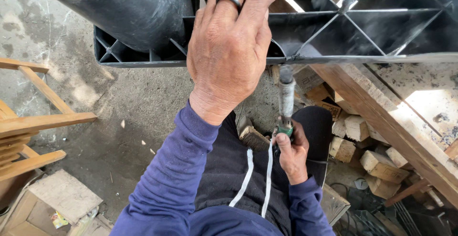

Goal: The person uses a soldering iron to melt and fuse seams on a black plastic crate. They hold the crate steady with one hand while applying the hot tip along the grid lines, producing visible smoke as the plastic softens and bonds.

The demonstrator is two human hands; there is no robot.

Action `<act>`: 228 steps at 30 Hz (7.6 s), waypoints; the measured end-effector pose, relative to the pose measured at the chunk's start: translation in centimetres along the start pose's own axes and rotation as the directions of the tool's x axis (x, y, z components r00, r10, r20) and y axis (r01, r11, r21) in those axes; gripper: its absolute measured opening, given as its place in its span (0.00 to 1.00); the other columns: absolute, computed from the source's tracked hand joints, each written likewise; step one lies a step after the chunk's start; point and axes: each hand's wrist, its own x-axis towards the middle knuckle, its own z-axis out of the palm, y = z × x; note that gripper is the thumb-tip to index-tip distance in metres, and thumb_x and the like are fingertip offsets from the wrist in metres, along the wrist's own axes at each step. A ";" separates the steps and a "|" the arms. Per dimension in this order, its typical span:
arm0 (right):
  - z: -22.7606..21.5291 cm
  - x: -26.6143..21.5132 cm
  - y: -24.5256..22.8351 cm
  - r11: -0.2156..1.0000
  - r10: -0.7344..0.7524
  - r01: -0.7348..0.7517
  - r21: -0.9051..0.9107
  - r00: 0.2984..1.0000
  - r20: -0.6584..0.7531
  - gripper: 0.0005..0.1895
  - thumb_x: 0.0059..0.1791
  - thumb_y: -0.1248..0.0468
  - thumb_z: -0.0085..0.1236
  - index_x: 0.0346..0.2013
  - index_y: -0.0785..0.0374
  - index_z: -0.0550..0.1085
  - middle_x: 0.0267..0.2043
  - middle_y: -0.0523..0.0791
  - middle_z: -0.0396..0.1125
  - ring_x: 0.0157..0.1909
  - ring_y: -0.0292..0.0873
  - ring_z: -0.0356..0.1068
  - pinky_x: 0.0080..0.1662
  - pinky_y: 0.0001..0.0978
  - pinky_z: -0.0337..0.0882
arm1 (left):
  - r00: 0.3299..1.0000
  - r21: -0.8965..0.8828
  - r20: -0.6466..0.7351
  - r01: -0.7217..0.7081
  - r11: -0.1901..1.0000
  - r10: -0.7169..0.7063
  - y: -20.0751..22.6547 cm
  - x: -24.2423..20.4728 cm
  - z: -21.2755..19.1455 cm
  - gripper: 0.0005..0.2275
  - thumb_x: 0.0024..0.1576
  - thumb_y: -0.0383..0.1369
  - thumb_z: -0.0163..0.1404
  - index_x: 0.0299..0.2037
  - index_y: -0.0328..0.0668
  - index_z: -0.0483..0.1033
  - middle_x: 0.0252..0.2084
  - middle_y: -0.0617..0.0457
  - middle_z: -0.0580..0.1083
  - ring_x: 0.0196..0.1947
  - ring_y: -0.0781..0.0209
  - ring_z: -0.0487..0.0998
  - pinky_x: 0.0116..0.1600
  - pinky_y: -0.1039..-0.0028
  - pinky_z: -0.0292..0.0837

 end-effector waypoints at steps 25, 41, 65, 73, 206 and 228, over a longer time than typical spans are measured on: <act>2.2 0.1 -2.2 0.996 -0.062 0.066 0.062 0.996 -0.061 0.27 0.54 0.54 0.62 0.58 0.70 0.70 0.41 0.44 0.68 0.37 0.36 0.70 0.41 0.28 0.72 | 1.000 -0.027 0.010 -0.006 1.000 0.006 -0.2 0.2 0.2 0.11 0.66 0.25 0.56 0.57 0.45 0.76 0.51 0.61 0.72 0.50 0.63 0.75 0.54 0.72 0.73; 2.2 -1.0 -3.5 0.987 -0.109 0.109 0.114 0.994 -0.005 0.27 0.56 0.52 0.60 0.60 0.70 0.69 0.40 0.46 0.69 0.32 0.37 0.69 0.43 0.31 0.75 | 1.000 -0.032 -0.004 -0.019 0.999 0.019 -0.2 0.4 0.3 0.12 0.65 0.24 0.56 0.58 0.44 0.76 0.52 0.60 0.72 0.50 0.63 0.75 0.55 0.73 0.73; 0.0 1.2 -3.0 0.996 -0.084 0.085 -0.031 0.995 0.044 0.26 0.54 0.48 0.59 0.55 0.67 0.71 0.38 0.43 0.69 0.33 0.34 0.69 0.36 0.26 0.72 | 1.000 -0.036 0.007 -0.019 0.999 0.020 -0.2 0.3 -0.3 0.13 0.64 0.24 0.57 0.58 0.44 0.75 0.50 0.60 0.71 0.49 0.62 0.74 0.52 0.72 0.72; -4.0 3.4 0.3 0.938 -0.179 0.196 -0.285 0.980 0.085 0.25 0.53 0.46 0.61 0.51 0.64 0.74 0.34 0.41 0.70 0.31 0.32 0.70 0.33 0.25 0.74 | 1.000 -0.043 -0.012 0.003 0.999 -0.003 0.3 0.7 -0.1 0.13 0.65 0.22 0.55 0.58 0.44 0.75 0.52 0.60 0.72 0.51 0.61 0.75 0.56 0.72 0.74; -6.5 -10.0 -48.1 0.640 0.704 -0.376 0.670 0.638 -0.314 0.29 0.53 0.56 0.48 0.66 0.68 0.64 0.32 0.48 0.64 0.22 0.39 0.63 0.22 0.28 0.63 | 0.420 -0.408 0.792 -0.176 0.896 0.443 20.5 16.6 7.5 0.32 0.37 0.38 0.69 0.53 0.39 0.73 0.52 0.45 0.70 0.54 0.44 0.69 0.62 0.56 0.61; 2.1 -0.8 -51.1 0.304 0.794 -0.044 0.952 0.564 -0.227 0.20 0.56 0.55 0.42 0.58 0.63 0.65 0.33 0.45 0.63 0.23 0.36 0.61 0.17 0.27 0.64 | 0.265 -0.566 0.793 -0.010 0.824 0.548 17.4 18.1 10.2 0.08 0.63 0.37 0.51 0.45 0.45 0.80 0.58 0.34 0.71 0.49 0.38 0.75 0.54 0.54 0.66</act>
